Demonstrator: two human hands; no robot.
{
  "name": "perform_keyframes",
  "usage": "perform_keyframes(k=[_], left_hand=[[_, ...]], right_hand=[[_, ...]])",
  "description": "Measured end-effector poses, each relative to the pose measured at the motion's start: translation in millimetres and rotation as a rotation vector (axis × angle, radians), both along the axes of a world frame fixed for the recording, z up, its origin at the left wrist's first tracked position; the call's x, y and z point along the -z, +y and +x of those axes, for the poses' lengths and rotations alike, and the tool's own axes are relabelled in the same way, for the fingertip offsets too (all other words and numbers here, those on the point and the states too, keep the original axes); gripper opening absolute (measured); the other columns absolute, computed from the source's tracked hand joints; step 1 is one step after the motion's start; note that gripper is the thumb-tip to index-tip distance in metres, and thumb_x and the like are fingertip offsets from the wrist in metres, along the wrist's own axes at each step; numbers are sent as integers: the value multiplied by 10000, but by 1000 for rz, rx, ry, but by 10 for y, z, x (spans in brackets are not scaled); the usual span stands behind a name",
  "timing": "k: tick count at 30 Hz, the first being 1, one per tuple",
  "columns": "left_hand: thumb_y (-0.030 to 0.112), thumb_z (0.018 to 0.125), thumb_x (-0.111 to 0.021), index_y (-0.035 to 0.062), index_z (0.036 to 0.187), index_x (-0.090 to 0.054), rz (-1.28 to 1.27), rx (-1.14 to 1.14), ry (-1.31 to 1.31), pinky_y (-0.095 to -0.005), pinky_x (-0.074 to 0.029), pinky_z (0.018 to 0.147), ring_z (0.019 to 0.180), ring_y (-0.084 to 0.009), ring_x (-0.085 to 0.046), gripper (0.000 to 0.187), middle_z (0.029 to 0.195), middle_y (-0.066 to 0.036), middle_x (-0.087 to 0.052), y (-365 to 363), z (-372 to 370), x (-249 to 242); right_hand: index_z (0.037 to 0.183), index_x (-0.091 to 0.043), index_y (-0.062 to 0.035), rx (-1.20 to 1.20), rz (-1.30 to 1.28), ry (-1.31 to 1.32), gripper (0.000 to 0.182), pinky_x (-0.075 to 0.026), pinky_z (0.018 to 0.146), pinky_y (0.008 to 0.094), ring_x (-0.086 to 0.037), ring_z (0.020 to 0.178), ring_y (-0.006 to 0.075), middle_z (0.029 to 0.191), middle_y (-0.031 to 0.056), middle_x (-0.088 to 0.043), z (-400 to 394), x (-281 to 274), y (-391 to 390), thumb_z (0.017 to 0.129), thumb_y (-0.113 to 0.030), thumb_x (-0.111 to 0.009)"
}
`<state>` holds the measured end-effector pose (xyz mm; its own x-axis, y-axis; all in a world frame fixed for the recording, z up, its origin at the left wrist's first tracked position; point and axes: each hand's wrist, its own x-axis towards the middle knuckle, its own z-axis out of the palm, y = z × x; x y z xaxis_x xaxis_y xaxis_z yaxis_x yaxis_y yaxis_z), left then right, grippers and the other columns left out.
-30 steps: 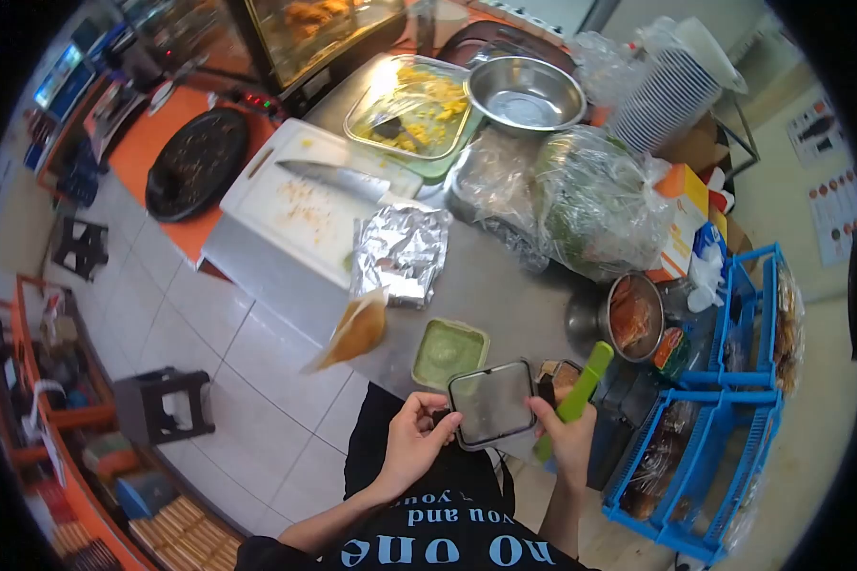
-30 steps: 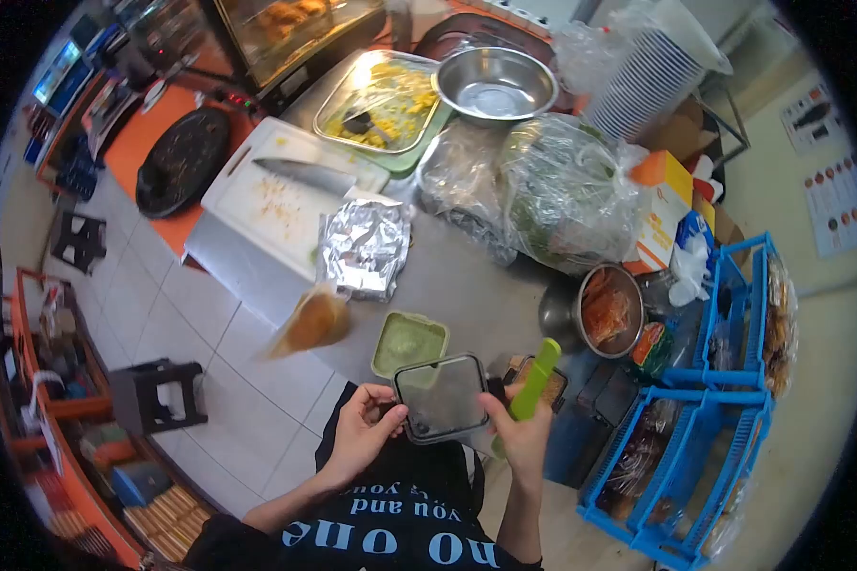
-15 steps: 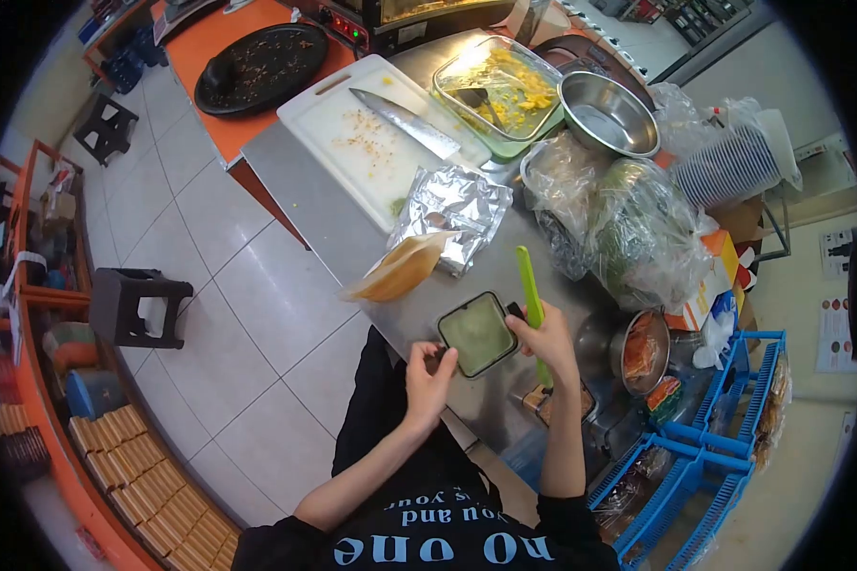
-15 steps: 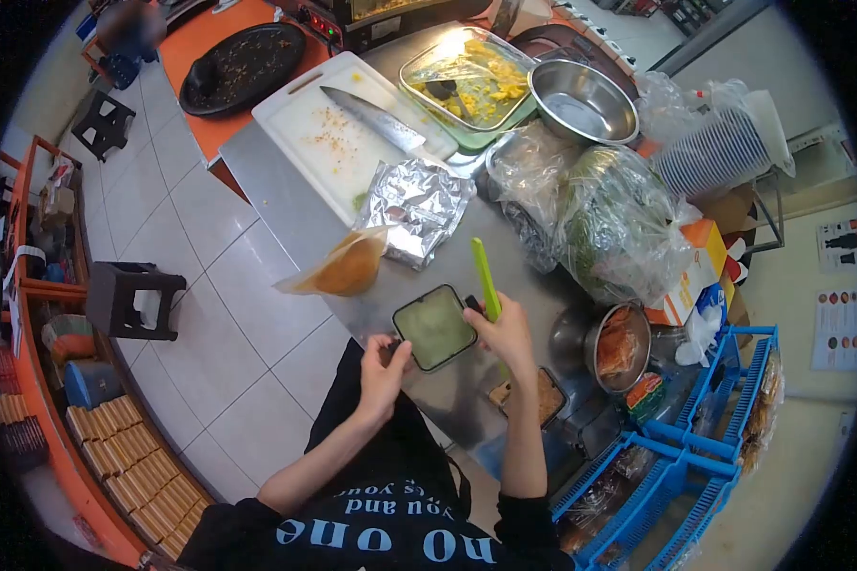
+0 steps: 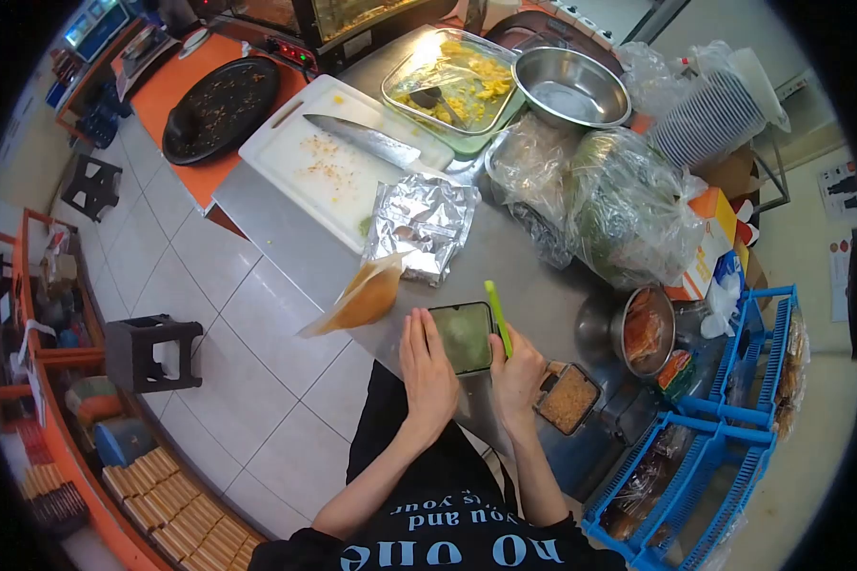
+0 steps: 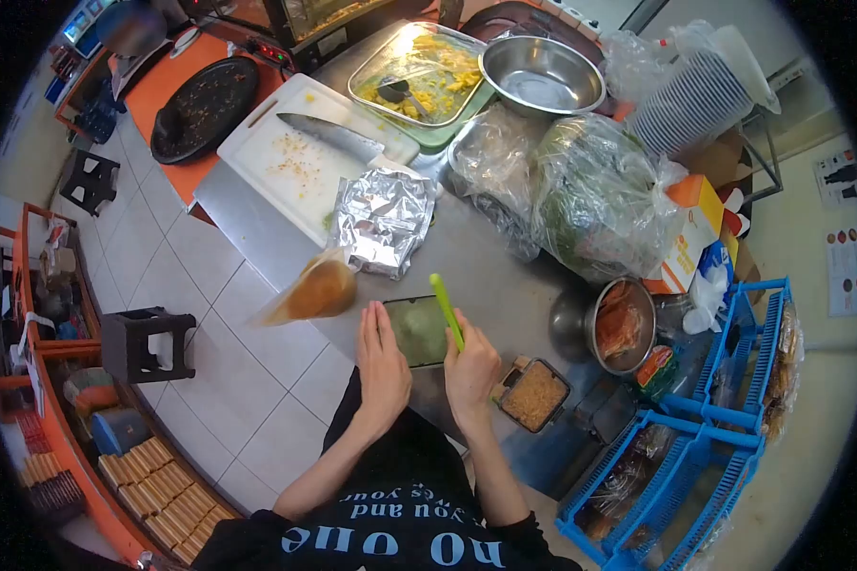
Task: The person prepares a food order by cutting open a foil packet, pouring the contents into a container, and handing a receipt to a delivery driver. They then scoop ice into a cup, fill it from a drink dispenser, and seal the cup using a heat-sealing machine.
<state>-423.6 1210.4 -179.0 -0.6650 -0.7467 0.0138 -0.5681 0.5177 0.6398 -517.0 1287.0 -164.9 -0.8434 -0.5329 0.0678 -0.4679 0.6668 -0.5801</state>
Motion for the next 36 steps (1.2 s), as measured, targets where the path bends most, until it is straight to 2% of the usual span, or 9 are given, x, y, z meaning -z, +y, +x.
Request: perform_keyframes(k=[3, 8, 19, 25, 27, 30, 32, 34, 36], left_hand=[[-78, 762, -337, -96, 1374, -136, 341, -104, 335, -410, -165, 1102, 1328, -387, -197, 644, 1427, -265, -176, -28, -56, 114], [-51, 758, -292, -89, 1380, -118, 459, 40, 400, -373, -175, 1098, 1331, -357, -214, 646, 1429, -262, -184, -204, -20, 325], [0, 763, -335, 17, 1374, -207, 1357, -123, 494, -351, -226, 1076, 1276, -256, -297, 625, 1370, -161, -283, -284, -107, -35], [18, 784, -416, -18, 1372, -178, 862, 714, 272, -388, -79, 1112, 1363, -311, -115, 635, 1441, -211, -141, 402, -338, -698], [22, 793, -418, -7, 1370, -194, 1097, 744, 366, -410, -88, 1108, 1359, -330, -116, 620, 1436, -216, -143, 773, -541, -531], [16, 794, -412, 12, 1372, -211, 639, 719, 70, -411, -107, 1101, 1354, -325, -126, 612, 1432, -206, -158, 1030, -734, -315], [21, 794, -407, 24, 1375, -216, 716, 691, 140, -395, -118, 1098, 1354, -309, -130, 611, 1433, -195, -161, 1014, -781, -252], [23, 786, -396, 44, 1379, -225, 1063, 591, 295, -361, -139, 1094, 1349, -278, -153, 618, 1429, -175, -190, 970, -788, -165], [19, 785, -383, 45, 1379, -229, 1117, 481, 307, -353, -149, 1092, 1341, -273, -176, 614, 1421, -173, -212, 860, -780, -185]], right_hand=[[1073, -611, -24, 64, -71, -209, 299, -464, 580, 381, -596, 573, 267, 653, 145, -600, -134, 130, 24, 785, -94, -641], [1125, -591, -9, 213, -216, -715, 325, -433, 434, 295, -531, 403, 121, 538, 72, -554, -201, 100, 54, 822, -126, -616], [936, -539, 45, 424, -402, -861, 345, -445, 374, 239, -608, 483, 143, 618, 37, -557, 199, 116, 221, 883, -294, -564], [850, -556, 29, 816, -580, -668, 330, -422, 376, 246, -540, 436, 108, 607, 48, -568, 394, -713, 1236, 866, -298, -589], [851, -557, 24, 885, -562, -559, 326, -415, 375, 249, -526, 428, 105, 612, 50, -566, 298, -684, 1537, 862, -299, -595], [861, -557, 21, 953, -535, -453, 331, -405, 373, 253, -525, 436, 111, 621, 53, -559, 215, -452, 1674, 858, -307, -599], [889, -553, 30, 902, -546, -353, 365, -413, 375, 254, -535, 459, 122, 652, 57, -547, 151, -81, 1757, 856, -330, -597], [917, -546, 31, 918, -573, -523, 385, -424, 378, 255, -539, 470, 128, 671, 60, -545, 110, -117, 1683, 853, -344, -599], [962, -533, 22, 903, -618, -599, 404, -429, 363, 255, -530, 446, 131, 672, 56, -529, 31, -121, 1517, 849, -360, -599]])
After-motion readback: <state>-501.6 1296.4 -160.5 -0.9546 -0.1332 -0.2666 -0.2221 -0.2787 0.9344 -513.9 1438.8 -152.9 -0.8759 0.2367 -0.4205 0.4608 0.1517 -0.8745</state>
